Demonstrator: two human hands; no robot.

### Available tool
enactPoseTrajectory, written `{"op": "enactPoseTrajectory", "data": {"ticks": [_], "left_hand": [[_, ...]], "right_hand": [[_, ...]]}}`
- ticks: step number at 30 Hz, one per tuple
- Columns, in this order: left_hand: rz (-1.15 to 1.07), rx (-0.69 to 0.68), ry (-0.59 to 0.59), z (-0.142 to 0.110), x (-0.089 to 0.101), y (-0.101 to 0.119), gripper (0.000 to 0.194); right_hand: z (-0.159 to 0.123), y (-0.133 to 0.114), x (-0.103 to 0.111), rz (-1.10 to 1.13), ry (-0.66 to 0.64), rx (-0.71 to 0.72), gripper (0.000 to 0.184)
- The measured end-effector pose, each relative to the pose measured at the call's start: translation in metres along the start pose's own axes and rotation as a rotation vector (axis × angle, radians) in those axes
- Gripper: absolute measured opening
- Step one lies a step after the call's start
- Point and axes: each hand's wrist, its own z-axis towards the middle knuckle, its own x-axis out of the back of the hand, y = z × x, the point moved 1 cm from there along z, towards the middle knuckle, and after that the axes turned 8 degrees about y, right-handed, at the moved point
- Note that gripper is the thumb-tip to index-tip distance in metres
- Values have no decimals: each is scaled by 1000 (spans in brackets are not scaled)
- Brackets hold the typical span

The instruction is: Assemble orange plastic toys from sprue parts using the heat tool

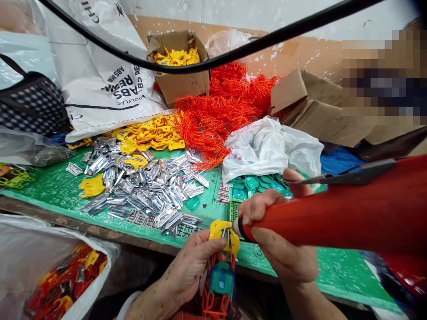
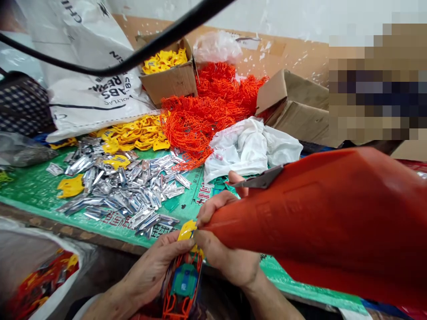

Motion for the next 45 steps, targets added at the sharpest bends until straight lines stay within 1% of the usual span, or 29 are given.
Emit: {"op": "enactPoseTrajectory", "data": {"ticks": [4, 9, 13, 17, 18, 23, 30, 33, 36, 39, 41, 43, 44, 45], "left_hand": [[-7, -6, 6, -1, -3, 2, 33], [-5, -3, 10, -1, -5, 1, 32], [1, -19, -4, -2, -4, 0, 32], [-5, -12, -20, -1, -4, -1, 33], [-11, -12, -27, 0, -4, -2, 33], [-3, -40, -17, 2, -4, -4, 35], [34, -72, -2, -1, -4, -4, 31], [53, -71, 17, -1, -4, -4, 32], [64, -73, 27, -2, -4, -3, 32], [75, -82, 27, -4, -4, -2, 29], [82, -73, 7, -5, -5, -1, 28], [82, -44, -6, -4, -5, -1, 30], [78, -33, -2, -4, -4, 0, 30], [72, -26, 4, -4, -4, 1, 30]], "right_hand": [[0, 1, 1, -38, -32, -2, 38], [-2, 2, 4, -54, -52, -11, 42], [-4, 5, 6, -62, -61, -37, 40], [-3, 7, 7, -71, -27, -47, 59], [-4, 8, 7, -77, -25, -44, 60], [-7, 12, 10, -120, -55, -49, 36], [-6, 17, 13, -188, -7, -46, 35], [-8, 21, 15, -205, 12, -54, 36], [-12, 23, 15, -180, 9, -46, 36], [-12, 14, 11, -85, -10, -11, 43], [-7, 3, 9, -16, -10, 8, 53], [5, -6, 10, 4, 37, 36, 65], [13, -9, 12, -8, 86, 64, 68], [21, -9, 16, -39, 145, 98, 65]]}}
